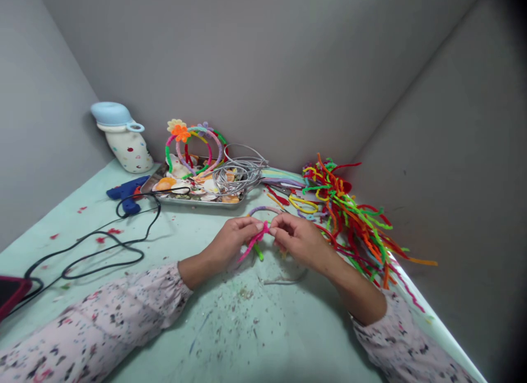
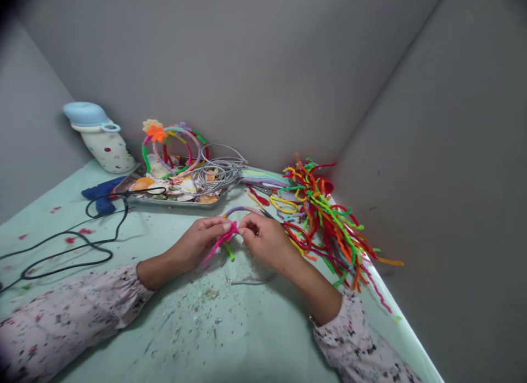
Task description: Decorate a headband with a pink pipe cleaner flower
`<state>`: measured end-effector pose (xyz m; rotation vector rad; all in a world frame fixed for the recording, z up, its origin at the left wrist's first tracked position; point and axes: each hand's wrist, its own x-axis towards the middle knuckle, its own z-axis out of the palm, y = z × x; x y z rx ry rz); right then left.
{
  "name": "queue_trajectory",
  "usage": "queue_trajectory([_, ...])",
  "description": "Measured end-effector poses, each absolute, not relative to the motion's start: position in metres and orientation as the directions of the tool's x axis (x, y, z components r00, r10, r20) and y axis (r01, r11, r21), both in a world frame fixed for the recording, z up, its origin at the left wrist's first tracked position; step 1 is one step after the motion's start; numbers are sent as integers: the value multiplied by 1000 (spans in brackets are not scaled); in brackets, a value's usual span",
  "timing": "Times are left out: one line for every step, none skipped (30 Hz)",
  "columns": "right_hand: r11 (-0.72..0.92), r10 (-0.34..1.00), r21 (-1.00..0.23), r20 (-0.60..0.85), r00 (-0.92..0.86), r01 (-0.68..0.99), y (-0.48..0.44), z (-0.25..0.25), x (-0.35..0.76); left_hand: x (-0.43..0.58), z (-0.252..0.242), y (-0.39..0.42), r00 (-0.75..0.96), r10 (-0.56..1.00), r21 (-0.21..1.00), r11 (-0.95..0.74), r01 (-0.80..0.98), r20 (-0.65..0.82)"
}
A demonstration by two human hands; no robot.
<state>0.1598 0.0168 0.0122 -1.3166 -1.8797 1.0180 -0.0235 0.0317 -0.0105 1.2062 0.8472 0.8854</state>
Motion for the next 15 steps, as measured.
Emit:
queue_trajectory([215,949,-850,67,-307,480,17,12,160,-24,-10,32,417,906,987,126,-104,-71])
queue_trajectory([223,950,-843,75,-303,489,16,12,160,-23,-9,31,416,906,988,120,-95,-70])
queue_trajectory([226,951,-839,80,-298,496,16,12,159,-23,-8,31,416,907,989,117,-88,-70])
queue_trajectory([224,953,-836,81,-292,500,16,11,159,-23,-8,31,416,907,990,115,-84,-70])
queue_trajectory([219,955,-836,78,-286,504,16,12,158,-23,-7,30,417,906,990,116,-85,-70])
queue_trajectory([212,957,-836,74,-280,506,16,12,158,-23,-7,30,418,906,989,119,-89,-71])
queue_trajectory([204,960,-838,69,-273,506,15,12,157,-23,-6,30,419,905,988,122,-93,-73])
queue_trajectory([195,962,-840,63,-267,506,15,12,156,-23,-7,31,420,904,987,125,-97,-73])
queue_trajectory([187,964,-843,57,-261,505,15,12,155,-23,-7,31,421,904,987,126,-100,-73])
queue_trajectory([179,965,-846,52,-257,502,14,11,154,-23,-8,31,421,904,987,126,-103,-72])
queue_trajectory([168,967,-850,44,-251,499,14,11,154,-23,-8,31,422,904,986,128,-106,-72])
queue_trajectory([154,969,-855,33,-244,495,13,11,153,-23,-9,32,421,904,986,129,-108,-72])
queue_trajectory([137,972,-859,20,-235,493,13,10,152,-22,-9,32,418,906,986,130,-107,-74])
queue_trajectory([119,974,-864,6,-225,490,12,10,151,-22,-9,32,412,908,986,130,-104,-76])
queue_trajectory([102,976,-867,-7,-216,488,12,10,151,-22,-9,32,402,912,987,127,-99,-78])
